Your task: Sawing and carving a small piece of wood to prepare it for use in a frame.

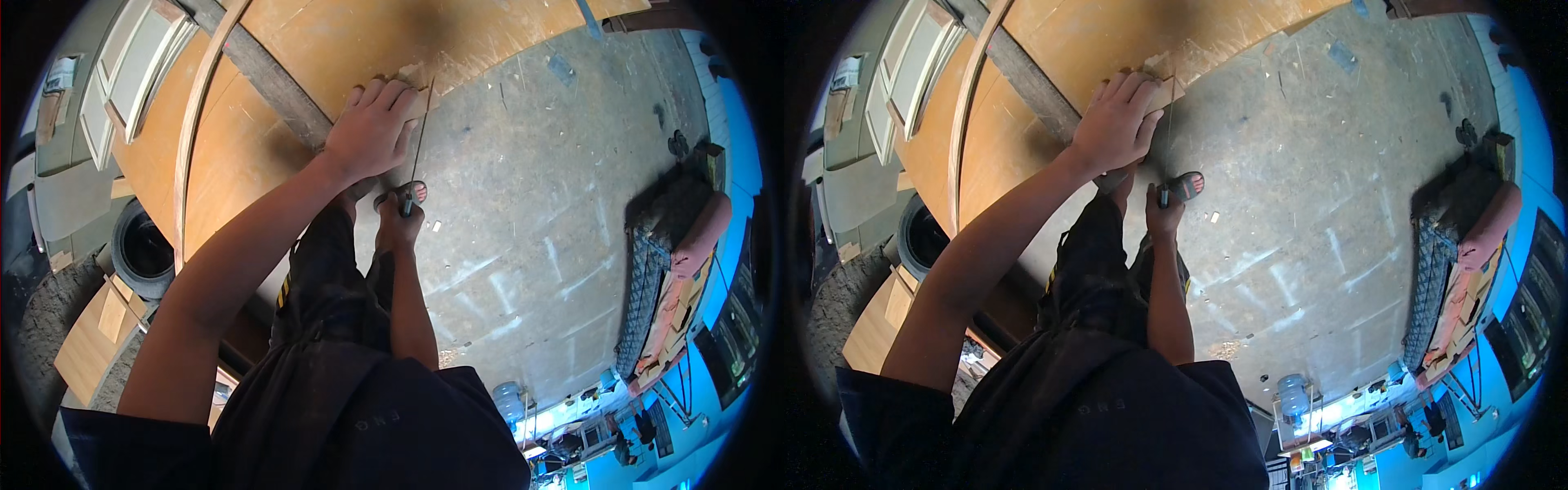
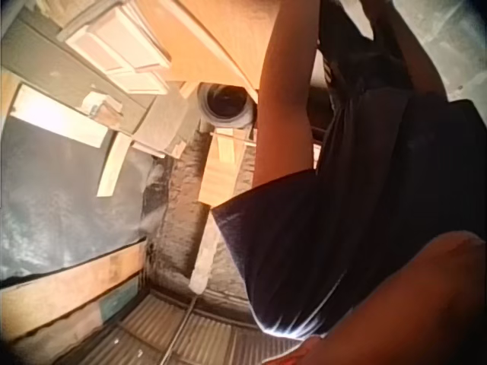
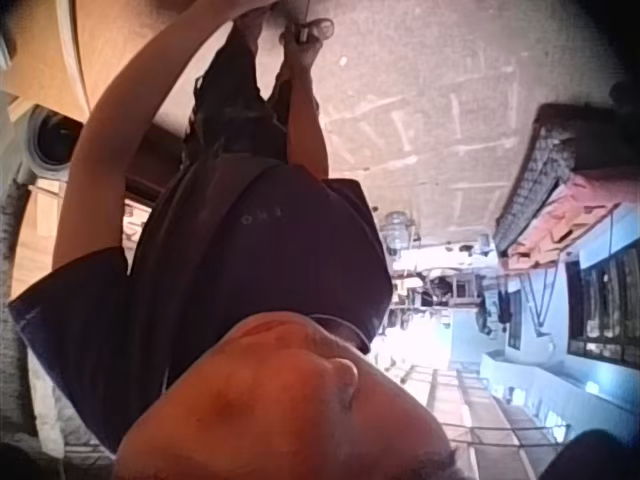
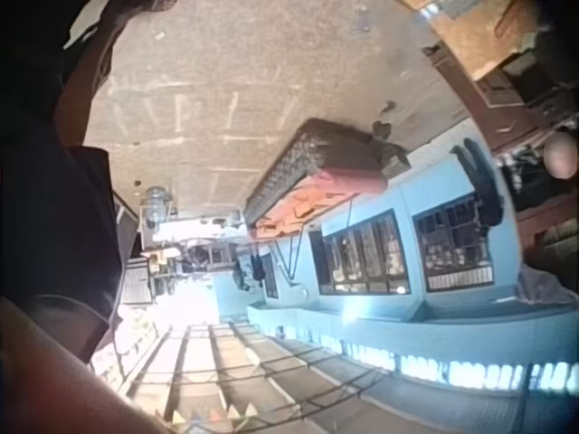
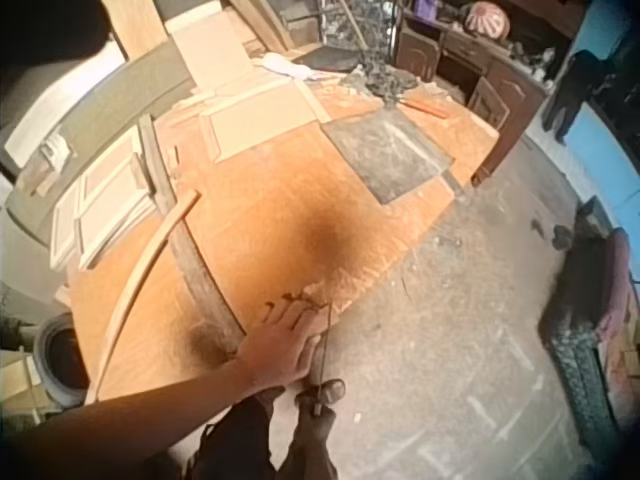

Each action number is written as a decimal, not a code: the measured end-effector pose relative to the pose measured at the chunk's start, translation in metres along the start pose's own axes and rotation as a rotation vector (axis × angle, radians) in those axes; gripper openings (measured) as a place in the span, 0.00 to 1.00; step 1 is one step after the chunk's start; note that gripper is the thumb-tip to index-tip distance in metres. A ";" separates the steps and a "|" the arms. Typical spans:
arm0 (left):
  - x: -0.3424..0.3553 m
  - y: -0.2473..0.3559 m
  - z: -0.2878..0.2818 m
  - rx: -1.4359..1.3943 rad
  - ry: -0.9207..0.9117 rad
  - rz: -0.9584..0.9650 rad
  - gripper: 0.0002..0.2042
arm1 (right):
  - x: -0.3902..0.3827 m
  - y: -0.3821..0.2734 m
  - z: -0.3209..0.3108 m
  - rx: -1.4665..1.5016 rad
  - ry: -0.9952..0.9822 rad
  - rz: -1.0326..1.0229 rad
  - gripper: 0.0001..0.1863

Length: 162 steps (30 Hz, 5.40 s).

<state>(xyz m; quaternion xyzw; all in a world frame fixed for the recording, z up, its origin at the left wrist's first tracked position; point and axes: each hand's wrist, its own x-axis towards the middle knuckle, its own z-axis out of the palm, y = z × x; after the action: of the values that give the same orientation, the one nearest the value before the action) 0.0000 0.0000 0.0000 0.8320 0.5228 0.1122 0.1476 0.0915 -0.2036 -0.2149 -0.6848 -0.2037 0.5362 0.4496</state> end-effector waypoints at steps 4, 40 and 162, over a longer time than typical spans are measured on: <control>-0.016 -0.006 -0.005 -0.010 0.018 -0.024 0.19 | 0.018 -0.126 0.035 -0.218 -0.101 -0.395 0.12; -0.002 -0.004 -0.001 -0.026 0.053 0.003 0.18 | 0.054 -0.163 0.053 -0.130 -0.103 -0.359 0.12; -0.021 0.056 -0.151 -0.746 0.219 -0.111 0.28 | -0.053 -0.394 0.016 -0.105 -0.085 -0.367 0.15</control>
<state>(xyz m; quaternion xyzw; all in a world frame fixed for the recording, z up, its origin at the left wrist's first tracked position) -0.0135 -0.0222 0.1605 0.6749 0.5029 0.3743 0.3892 0.1387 -0.0352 0.1429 -0.6355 -0.3715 0.4622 0.4944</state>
